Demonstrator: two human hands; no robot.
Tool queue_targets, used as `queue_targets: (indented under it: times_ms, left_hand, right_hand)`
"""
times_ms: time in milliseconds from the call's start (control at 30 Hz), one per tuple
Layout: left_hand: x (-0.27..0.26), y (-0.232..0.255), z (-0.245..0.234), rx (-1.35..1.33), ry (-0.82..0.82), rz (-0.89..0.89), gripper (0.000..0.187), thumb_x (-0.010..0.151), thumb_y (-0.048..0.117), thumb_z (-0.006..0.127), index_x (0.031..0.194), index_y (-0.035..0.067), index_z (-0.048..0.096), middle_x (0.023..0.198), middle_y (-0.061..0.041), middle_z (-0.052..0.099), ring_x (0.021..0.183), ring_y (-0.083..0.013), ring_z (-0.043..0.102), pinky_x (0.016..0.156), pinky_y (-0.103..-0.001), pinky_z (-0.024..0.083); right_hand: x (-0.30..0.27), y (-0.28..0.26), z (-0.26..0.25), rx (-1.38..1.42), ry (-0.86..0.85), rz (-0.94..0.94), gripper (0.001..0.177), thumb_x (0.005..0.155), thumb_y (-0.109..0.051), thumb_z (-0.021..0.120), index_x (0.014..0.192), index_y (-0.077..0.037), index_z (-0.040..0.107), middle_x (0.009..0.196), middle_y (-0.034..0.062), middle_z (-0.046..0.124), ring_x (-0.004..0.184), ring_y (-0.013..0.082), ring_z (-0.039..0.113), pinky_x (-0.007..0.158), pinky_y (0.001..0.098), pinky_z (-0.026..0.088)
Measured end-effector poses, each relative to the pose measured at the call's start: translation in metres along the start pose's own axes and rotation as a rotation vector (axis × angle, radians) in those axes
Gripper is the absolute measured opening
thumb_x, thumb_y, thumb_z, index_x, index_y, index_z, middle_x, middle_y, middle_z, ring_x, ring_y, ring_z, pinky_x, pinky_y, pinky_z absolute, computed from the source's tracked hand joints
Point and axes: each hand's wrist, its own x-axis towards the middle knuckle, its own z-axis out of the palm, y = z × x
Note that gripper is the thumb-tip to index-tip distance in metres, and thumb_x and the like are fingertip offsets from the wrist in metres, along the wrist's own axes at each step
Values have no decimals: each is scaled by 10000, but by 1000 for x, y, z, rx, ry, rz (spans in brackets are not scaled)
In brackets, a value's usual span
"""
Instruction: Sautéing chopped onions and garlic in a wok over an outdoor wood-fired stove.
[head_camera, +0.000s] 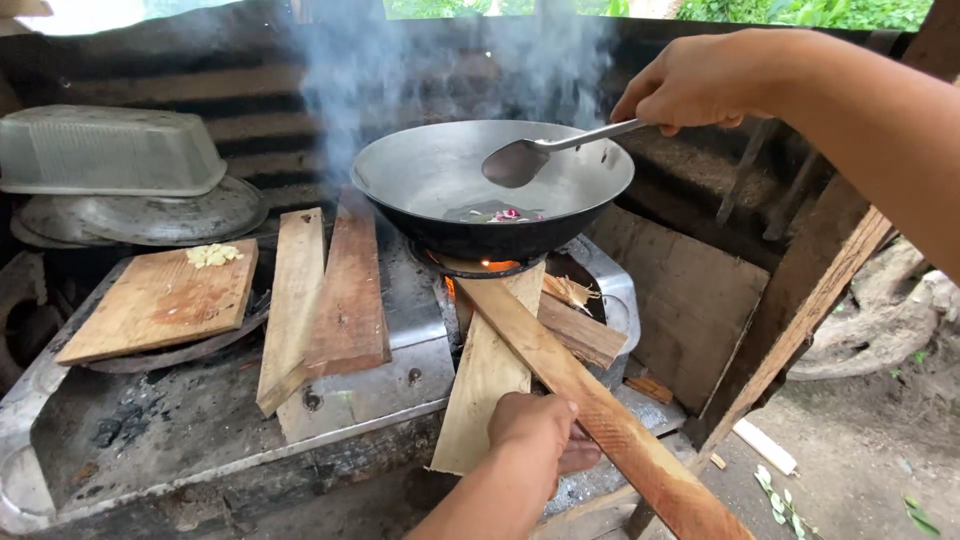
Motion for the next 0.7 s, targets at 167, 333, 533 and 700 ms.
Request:
queue_targets:
  times_ms: [167, 333, 533, 700]
  left_hand:
    - [-13, 12, 0, 138, 99, 61, 206, 869, 27, 637, 1013, -115, 679, 853, -212, 778, 614, -273, 780, 527, -386, 672]
    - [-38, 43, -21, 606, 219, 263, 257, 830, 105, 706, 1053, -19, 728, 914, -177, 796, 788, -302, 797, 695, -449, 652]
    - [-93, 72, -40, 1370, 321, 379, 904, 762, 422, 889, 1402, 22, 391, 1400, -143, 405, 1380, -350, 377, 1112, -538, 382]
    - [-92, 68, -39, 1321, 235, 192, 1006, 745, 368, 896, 1507, 75, 309, 1510, -184, 309, 1407, -433, 371, 1166, -517, 361]
  right_hand:
    - [16, 17, 19, -165, -22, 16, 436, 968, -171, 536, 1354, -259, 718, 894, 146, 717, 552, 236, 498, 508, 395, 411]
    - [73, 48, 60, -345, 49, -231, 488, 844, -113, 590, 1282, -217, 778, 1053, 70, 727, 809, 221, 601, 707, 376, 466]
    - [10, -15, 12, -257, -107, -48, 420, 970, -172, 579, 1337, -250, 766, 1071, 235, 778, 901, 446, 728, 711, 583, 586]
    - [-26, -33, -17, -312, 52, -56, 362, 992, -240, 593, 1308, -252, 768, 1016, 140, 768, 890, 309, 694, 776, 497, 543]
